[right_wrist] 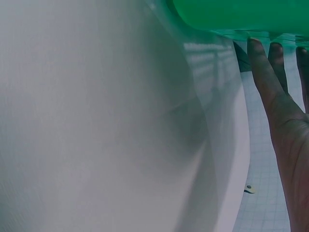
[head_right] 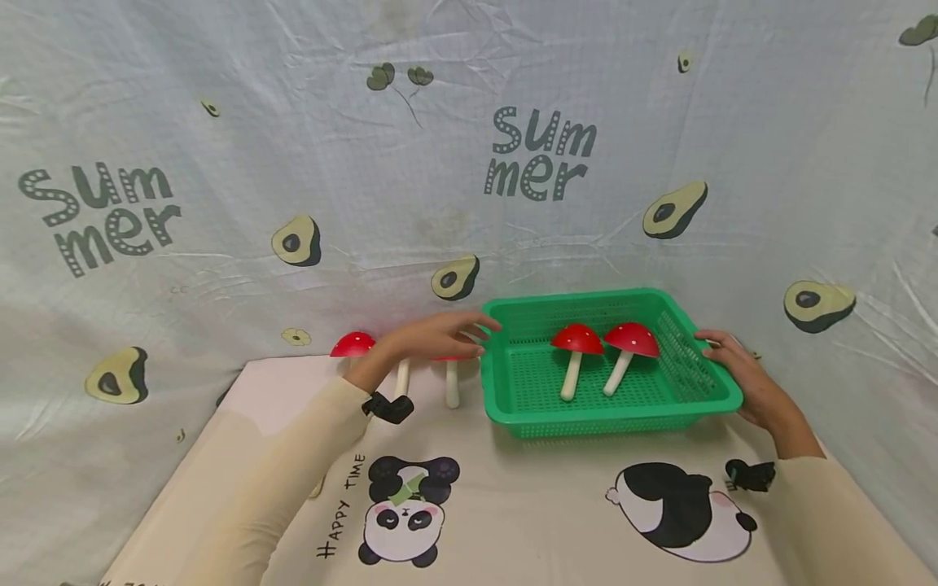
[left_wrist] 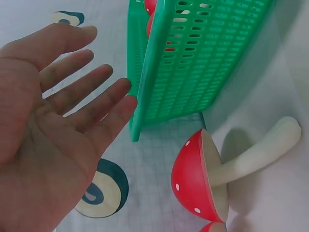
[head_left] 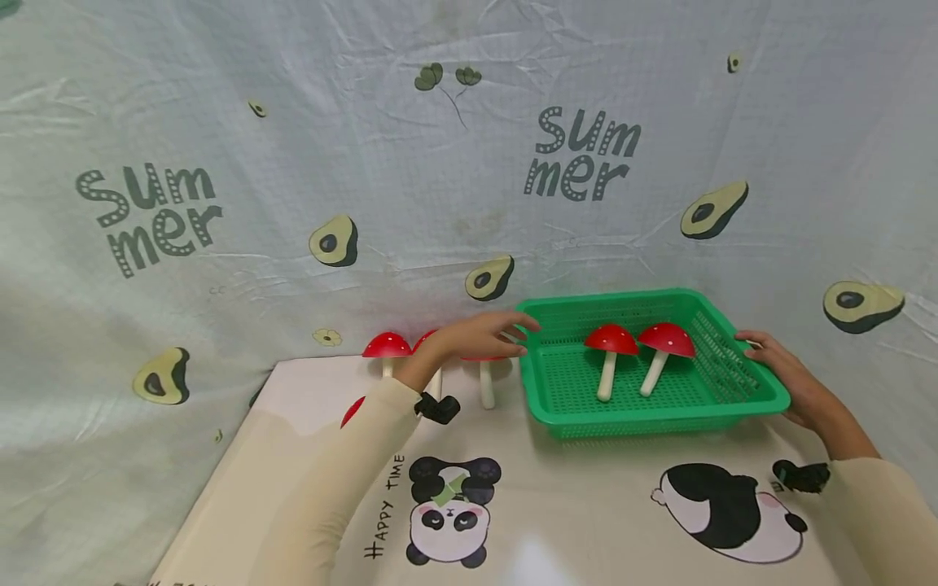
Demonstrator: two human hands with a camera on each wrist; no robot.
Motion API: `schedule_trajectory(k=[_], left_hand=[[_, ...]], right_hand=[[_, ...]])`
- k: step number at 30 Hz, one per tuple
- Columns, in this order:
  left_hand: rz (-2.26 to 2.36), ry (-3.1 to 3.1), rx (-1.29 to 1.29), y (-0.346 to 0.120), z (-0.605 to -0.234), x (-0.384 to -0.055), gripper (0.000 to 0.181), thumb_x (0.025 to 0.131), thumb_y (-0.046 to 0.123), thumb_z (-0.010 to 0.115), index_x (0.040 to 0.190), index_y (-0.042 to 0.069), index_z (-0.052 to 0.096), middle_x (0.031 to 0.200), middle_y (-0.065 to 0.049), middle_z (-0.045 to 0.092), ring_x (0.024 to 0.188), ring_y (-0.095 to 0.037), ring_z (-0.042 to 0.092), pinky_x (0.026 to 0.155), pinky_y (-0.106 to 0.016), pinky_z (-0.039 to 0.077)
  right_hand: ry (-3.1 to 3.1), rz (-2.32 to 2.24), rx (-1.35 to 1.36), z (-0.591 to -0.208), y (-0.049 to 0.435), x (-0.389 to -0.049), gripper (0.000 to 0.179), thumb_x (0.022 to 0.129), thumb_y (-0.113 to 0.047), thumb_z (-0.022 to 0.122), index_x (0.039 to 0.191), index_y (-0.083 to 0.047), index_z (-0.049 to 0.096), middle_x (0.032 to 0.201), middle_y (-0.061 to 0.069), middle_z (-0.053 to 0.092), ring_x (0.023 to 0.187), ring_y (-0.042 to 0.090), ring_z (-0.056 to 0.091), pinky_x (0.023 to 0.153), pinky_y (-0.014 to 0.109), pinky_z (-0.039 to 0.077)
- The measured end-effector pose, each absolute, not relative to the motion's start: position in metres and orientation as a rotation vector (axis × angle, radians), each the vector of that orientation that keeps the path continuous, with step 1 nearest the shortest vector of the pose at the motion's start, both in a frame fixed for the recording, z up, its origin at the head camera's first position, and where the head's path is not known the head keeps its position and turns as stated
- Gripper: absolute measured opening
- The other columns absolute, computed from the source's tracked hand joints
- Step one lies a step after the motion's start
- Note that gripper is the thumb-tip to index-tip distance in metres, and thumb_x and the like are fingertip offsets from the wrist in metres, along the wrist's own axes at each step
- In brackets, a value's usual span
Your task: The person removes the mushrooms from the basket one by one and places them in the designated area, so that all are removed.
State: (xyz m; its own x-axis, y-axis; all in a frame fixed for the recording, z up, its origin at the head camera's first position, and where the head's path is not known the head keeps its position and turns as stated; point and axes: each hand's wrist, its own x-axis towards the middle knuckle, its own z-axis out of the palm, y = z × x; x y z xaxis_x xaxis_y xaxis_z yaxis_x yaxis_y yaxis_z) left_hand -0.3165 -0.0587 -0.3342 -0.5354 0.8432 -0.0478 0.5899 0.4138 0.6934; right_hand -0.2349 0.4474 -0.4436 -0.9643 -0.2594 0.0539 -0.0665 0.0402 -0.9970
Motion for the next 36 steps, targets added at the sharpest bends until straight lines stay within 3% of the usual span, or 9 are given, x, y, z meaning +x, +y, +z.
schedule_trajectory(k=[16, 24, 31, 36], left_hand=[[0.774, 2.283, 1.263, -0.022, -0.326, -0.332, 0.048, 0.103, 0.020, 0.060, 0.147, 0.007, 0.047, 0.152, -0.011, 0.049, 0.138, -0.032, 0.050, 0.107, -0.028, 0.045], [0.734, 2.273, 1.270, -0.004, -0.329, -0.337, 0.046, 0.103, 0.020, 0.060, 0.147, 0.010, 0.050, 0.151, -0.005, 0.051, 0.139, -0.028, 0.050, 0.108, -0.025, 0.044], [0.749, 2.224, 1.242, 0.011, -0.334, -0.340, 0.048, 0.104, 0.018, 0.057, 0.149, 0.005, 0.047, 0.155, -0.011, 0.046, 0.141, -0.031, 0.047, 0.109, -0.028, 0.044], [0.737, 2.229, 1.203, 0.025, -0.338, -0.343, 0.047, 0.104, 0.019, 0.058, 0.148, 0.006, 0.048, 0.154, -0.010, 0.047, 0.138, -0.026, 0.049, 0.107, -0.026, 0.044]], right_hand=[[2.138, -2.074, -0.289, -0.439, 0.446, -0.234, 0.031, 0.112, -0.021, 0.031, 0.137, -0.036, 0.041, 0.115, -0.011, 0.054, 0.087, 0.014, 0.069, 0.066, 0.035, 0.062], [2.111, -2.099, -0.287, -0.440, 0.444, -0.234, 0.031, 0.111, -0.019, 0.032, 0.135, -0.035, 0.042, 0.114, -0.012, 0.056, 0.087, 0.013, 0.069, 0.066, 0.033, 0.061], [2.115, -2.095, -0.284, -0.442, 0.444, -0.235, 0.030, 0.111, -0.019, 0.033, 0.135, -0.035, 0.042, 0.115, -0.012, 0.054, 0.088, 0.012, 0.069, 0.067, 0.034, 0.062], [2.117, -2.094, -0.288, -0.440, 0.445, -0.234, 0.030, 0.111, -0.020, 0.033, 0.135, -0.035, 0.043, 0.117, -0.011, 0.051, 0.089, 0.012, 0.068, 0.067, 0.033, 0.062]])
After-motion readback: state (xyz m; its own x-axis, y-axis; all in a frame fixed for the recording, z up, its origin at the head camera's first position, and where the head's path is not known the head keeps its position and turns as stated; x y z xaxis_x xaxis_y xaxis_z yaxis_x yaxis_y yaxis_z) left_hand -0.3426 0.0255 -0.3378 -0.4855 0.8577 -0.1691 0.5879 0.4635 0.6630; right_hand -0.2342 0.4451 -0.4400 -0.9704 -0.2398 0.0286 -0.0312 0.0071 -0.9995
